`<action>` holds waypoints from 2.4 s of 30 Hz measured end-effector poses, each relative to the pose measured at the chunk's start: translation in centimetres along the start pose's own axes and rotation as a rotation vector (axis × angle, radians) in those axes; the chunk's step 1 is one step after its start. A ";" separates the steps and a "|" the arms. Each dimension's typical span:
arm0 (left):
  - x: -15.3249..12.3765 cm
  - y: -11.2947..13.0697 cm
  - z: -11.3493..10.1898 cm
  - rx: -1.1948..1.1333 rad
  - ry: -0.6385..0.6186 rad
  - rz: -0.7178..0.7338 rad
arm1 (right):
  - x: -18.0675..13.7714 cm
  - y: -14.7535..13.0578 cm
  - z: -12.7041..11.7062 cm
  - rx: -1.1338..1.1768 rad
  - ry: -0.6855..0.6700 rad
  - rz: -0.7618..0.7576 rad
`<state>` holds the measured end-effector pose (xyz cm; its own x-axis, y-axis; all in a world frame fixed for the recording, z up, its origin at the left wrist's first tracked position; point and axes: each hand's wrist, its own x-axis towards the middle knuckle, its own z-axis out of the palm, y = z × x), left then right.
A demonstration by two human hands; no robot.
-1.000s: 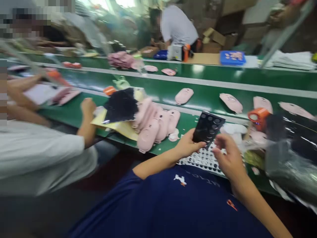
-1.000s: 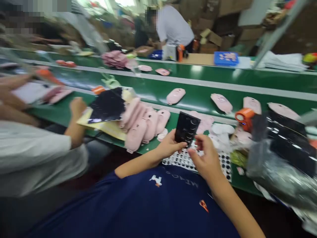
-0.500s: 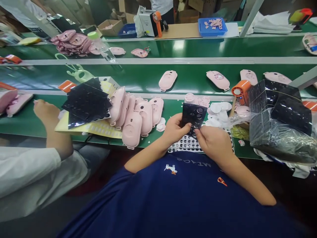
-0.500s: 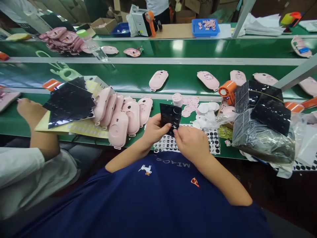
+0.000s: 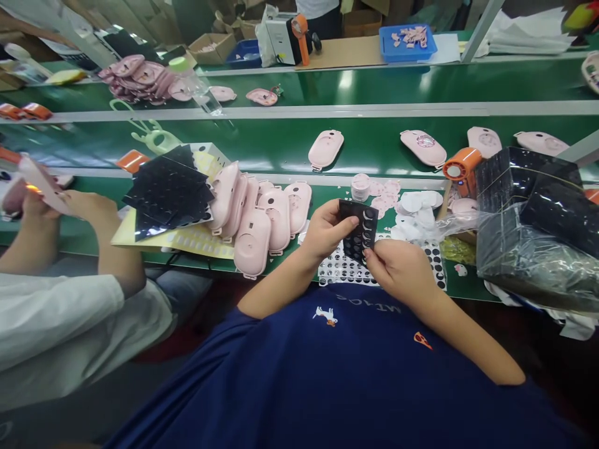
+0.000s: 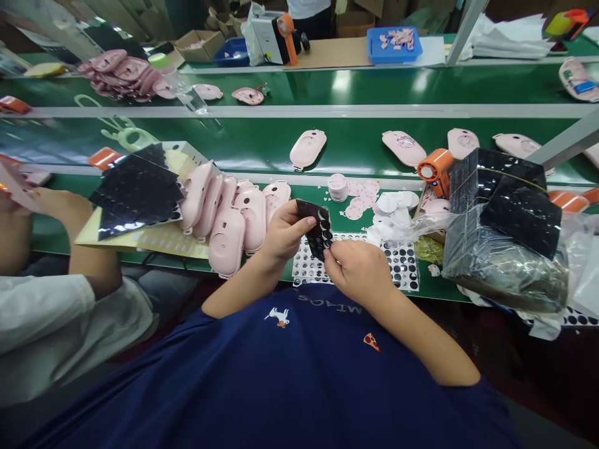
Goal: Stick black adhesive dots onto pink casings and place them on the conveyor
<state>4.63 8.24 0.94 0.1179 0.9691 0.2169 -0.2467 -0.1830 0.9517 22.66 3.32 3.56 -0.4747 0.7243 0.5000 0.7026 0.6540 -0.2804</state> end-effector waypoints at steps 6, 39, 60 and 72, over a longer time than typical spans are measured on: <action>-0.6 -1.2 0.9 0.339 0.131 0.214 | -0.2 -0.6 0.1 -0.097 0.042 -0.135; -1.0 1.5 0.7 0.482 -0.045 0.160 | 0.1 0.1 -1.1 -0.130 0.207 -0.007; -1.2 -0.1 1.7 0.154 -0.132 -0.091 | 0.2 0.7 -0.7 0.006 0.228 0.126; -0.7 0.8 0.5 0.269 -0.091 0.013 | 0.0 1.3 -0.5 -0.041 0.247 0.068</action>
<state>4.85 7.30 1.61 0.2052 0.9498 0.2360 0.0140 -0.2440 0.9697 23.83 4.06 3.67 -0.2850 0.6881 0.6673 0.7520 0.5922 -0.2895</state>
